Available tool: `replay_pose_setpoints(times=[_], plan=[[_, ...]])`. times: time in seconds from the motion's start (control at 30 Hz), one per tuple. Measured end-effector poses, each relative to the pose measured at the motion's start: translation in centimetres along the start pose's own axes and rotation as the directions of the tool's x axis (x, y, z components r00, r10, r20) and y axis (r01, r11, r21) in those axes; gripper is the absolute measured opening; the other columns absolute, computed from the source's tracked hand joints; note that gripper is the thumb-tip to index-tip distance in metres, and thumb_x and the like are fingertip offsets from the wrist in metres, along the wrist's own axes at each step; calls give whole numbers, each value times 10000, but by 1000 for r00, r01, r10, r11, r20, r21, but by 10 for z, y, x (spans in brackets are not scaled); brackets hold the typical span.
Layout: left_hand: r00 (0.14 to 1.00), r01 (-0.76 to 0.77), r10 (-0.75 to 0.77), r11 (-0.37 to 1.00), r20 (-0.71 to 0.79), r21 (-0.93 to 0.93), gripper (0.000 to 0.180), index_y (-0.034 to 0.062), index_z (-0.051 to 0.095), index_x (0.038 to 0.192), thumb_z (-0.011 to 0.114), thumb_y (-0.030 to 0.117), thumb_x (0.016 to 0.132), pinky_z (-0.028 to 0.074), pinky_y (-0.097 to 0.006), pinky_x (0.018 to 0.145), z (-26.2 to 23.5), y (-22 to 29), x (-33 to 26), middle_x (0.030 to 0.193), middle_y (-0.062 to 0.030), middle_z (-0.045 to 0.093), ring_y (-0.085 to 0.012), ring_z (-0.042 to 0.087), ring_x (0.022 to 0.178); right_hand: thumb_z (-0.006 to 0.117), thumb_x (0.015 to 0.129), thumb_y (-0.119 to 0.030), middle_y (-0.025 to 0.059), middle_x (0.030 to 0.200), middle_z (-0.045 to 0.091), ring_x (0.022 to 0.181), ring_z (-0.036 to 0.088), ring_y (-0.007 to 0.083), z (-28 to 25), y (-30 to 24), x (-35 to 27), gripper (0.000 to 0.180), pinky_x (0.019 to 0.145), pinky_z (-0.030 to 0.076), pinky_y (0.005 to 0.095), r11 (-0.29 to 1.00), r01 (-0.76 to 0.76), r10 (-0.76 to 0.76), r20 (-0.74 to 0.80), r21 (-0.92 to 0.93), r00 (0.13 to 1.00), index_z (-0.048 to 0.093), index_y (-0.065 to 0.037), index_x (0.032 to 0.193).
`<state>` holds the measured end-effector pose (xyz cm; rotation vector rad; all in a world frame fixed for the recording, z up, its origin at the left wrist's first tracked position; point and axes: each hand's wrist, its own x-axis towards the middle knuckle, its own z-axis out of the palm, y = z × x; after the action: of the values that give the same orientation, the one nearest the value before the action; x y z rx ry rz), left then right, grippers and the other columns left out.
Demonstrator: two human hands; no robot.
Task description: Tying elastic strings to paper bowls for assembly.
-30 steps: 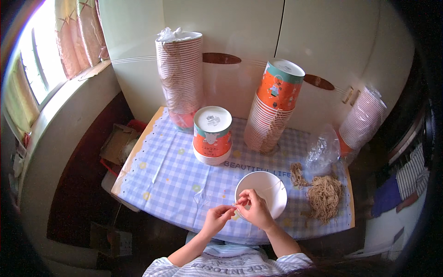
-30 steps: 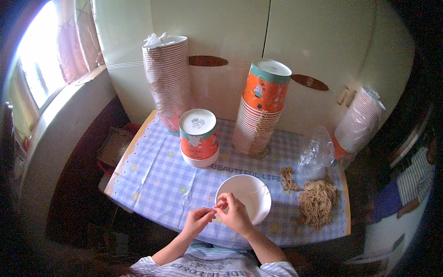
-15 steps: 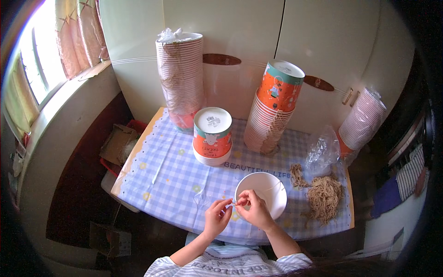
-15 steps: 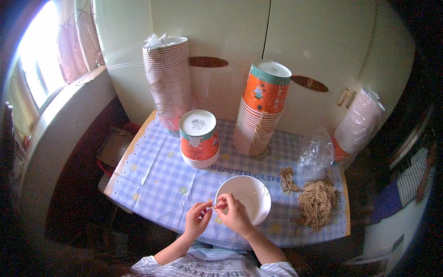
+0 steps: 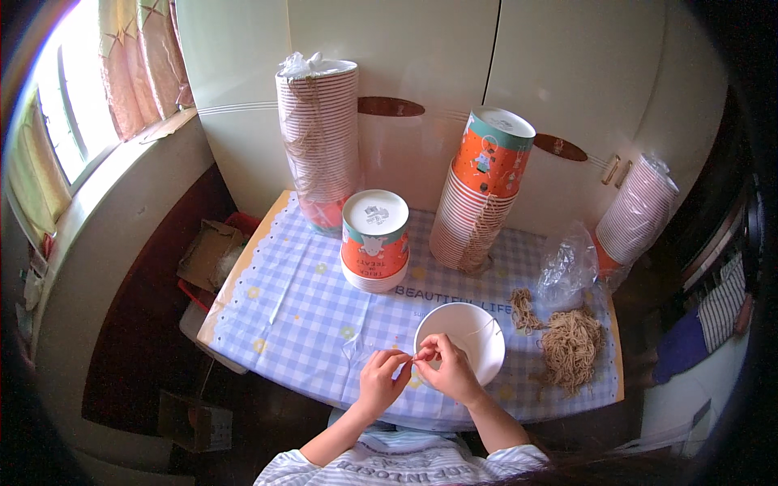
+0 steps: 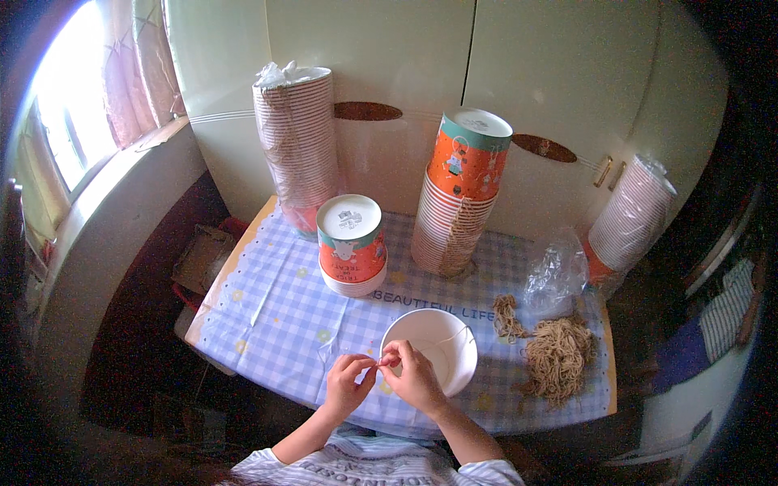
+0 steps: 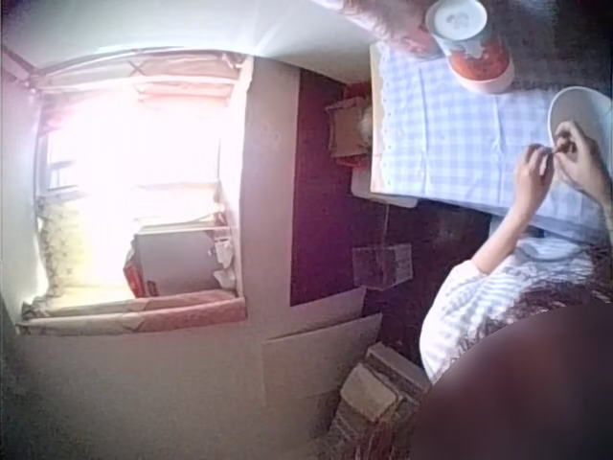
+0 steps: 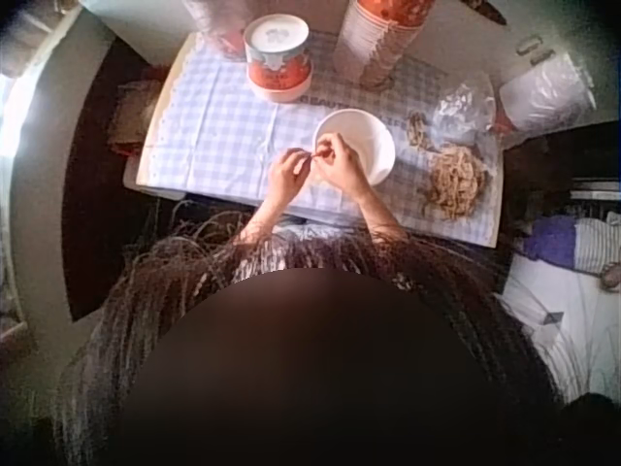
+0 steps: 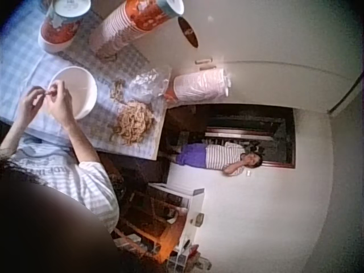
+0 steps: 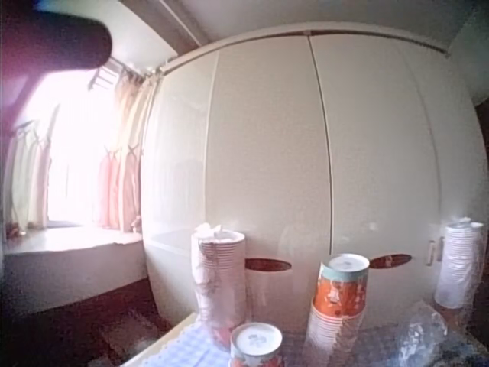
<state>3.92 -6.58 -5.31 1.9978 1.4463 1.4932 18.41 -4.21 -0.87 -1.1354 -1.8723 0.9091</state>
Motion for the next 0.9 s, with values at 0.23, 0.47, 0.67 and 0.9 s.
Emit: replay_pose_setpoints(times=[0.23,0.47,0.67,0.9], plan=[[983,121,-84,967,166,-223,123,54,606,812,629,14,699,443,-281,581,-8,-5,1,876,-58,594,-179,559,685,623,701,-43,37,855,606,925,532,214,-12,-5,5,299,810,418,328,922,228,-242,-7,-313,970,535,-57,987],[944,266,-129,840,302,-472,133,42,609,853,607,1,727,326,-180,466,-9,-15,4,883,-22,570,-37,429,561,611,706,-43,19,870,603,946,501,233,-21,-6,6,331,832,397,346,931,244,-211,144,-273,967,567,-95,1030],[928,353,-136,627,348,-695,70,21,604,874,586,40,809,367,-169,555,-4,-20,4,912,-27,545,-42,476,703,611,713,-40,45,822,584,828,548,215,-23,0,8,238,783,426,327,914,298,-260,165,-275,951,592,-74,948],[896,424,-121,520,428,-741,76,17,593,892,568,66,841,378,-172,616,1,-18,8,936,-27,527,-59,475,801,570,744,-1,84,803,558,712,582,195,-22,-3,6,164,624,481,296,988,147,-140,127,-47,982,563,-34,904]])
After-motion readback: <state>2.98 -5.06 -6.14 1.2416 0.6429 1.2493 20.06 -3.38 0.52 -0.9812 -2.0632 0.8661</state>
